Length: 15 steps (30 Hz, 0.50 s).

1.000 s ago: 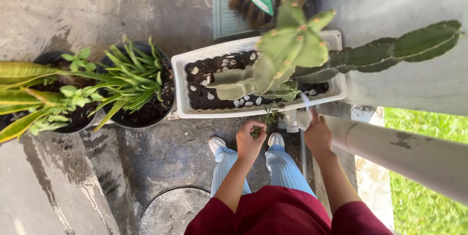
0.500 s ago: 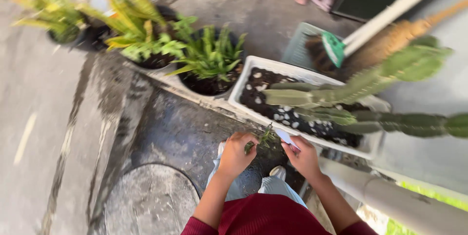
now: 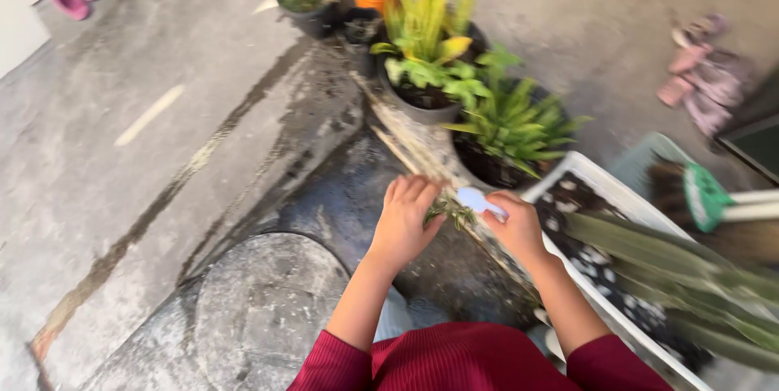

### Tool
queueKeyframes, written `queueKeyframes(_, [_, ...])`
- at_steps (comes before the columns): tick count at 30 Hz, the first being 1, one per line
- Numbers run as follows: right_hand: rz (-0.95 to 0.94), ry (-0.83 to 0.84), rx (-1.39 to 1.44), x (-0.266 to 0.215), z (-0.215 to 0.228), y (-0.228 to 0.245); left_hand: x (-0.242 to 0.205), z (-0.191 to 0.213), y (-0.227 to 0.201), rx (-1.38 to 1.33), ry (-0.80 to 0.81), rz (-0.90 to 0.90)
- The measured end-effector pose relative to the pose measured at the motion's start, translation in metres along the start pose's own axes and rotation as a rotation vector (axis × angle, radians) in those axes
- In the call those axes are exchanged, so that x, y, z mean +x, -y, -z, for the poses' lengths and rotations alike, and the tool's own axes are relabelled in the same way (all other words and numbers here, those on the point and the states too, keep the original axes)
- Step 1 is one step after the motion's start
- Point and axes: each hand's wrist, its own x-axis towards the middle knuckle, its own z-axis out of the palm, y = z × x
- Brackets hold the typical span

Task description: Tending to potted plants by mixing materials in a bucket and applying to the soil.

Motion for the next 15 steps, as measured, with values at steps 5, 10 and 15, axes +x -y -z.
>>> queueKeyframes(5, [-0.09,-0.065,0.1,0.08,-0.092,0.042,0.007,0.089,0.084,-0.022,-0.272,0.103])
queueKeyframes(10, [-0.302,-0.1,0.181,0.143,-0.148,0.06,-0.001,0.108,0.178,-0.018,-0.367,0.298])
queueKeyframes(15, [-0.331,-0.171,0.397,0.198,-0.181,0.046,0.01,0.105,0.235,-0.067,-0.334,0.337])
